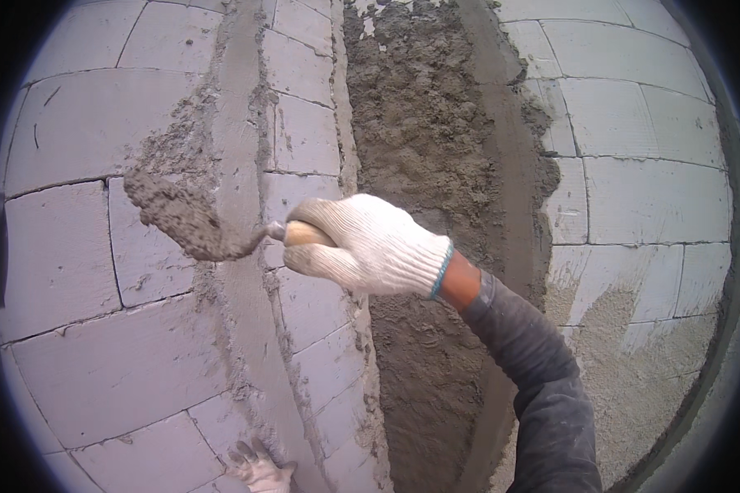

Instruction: The person scoops wet cement from a bucket and applies it to a tiled floor using a trowel. They then mix additional cement on the floor with a hoe, add water, and continue applying the mixture to the floor.

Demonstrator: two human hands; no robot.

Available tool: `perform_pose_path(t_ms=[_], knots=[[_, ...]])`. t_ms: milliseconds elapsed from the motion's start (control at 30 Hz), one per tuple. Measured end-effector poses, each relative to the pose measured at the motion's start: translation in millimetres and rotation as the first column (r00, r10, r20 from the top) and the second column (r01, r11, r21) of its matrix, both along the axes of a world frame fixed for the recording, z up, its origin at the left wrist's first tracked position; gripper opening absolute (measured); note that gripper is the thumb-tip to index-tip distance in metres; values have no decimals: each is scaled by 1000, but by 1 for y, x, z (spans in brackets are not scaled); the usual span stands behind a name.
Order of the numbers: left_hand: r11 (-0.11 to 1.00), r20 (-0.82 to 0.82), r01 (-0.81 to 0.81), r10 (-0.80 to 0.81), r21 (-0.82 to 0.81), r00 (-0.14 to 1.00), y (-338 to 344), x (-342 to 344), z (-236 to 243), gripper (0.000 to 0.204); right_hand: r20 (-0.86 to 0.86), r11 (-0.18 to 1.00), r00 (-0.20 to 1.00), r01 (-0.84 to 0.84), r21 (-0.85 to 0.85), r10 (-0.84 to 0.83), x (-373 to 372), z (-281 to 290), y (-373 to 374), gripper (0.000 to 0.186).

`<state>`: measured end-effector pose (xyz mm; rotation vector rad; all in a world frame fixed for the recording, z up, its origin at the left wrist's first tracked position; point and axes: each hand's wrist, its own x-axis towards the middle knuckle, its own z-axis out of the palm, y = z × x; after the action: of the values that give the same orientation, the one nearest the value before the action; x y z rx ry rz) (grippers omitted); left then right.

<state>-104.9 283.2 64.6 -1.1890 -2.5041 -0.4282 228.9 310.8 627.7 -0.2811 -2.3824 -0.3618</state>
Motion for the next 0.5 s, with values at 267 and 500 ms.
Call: perform_pose_path(t_ms=[267, 500], knots=[[979, 83, -53, 70, -199, 994, -21, 33, 79, 106, 22, 685, 687, -721, -105, 726, -104, 232, 96, 60], [999, 119, 22, -28, 50, 993, -26, -1, -1, 105, -799, 506, 583, -738, -447, 146, -5, 82, 303, 48]])
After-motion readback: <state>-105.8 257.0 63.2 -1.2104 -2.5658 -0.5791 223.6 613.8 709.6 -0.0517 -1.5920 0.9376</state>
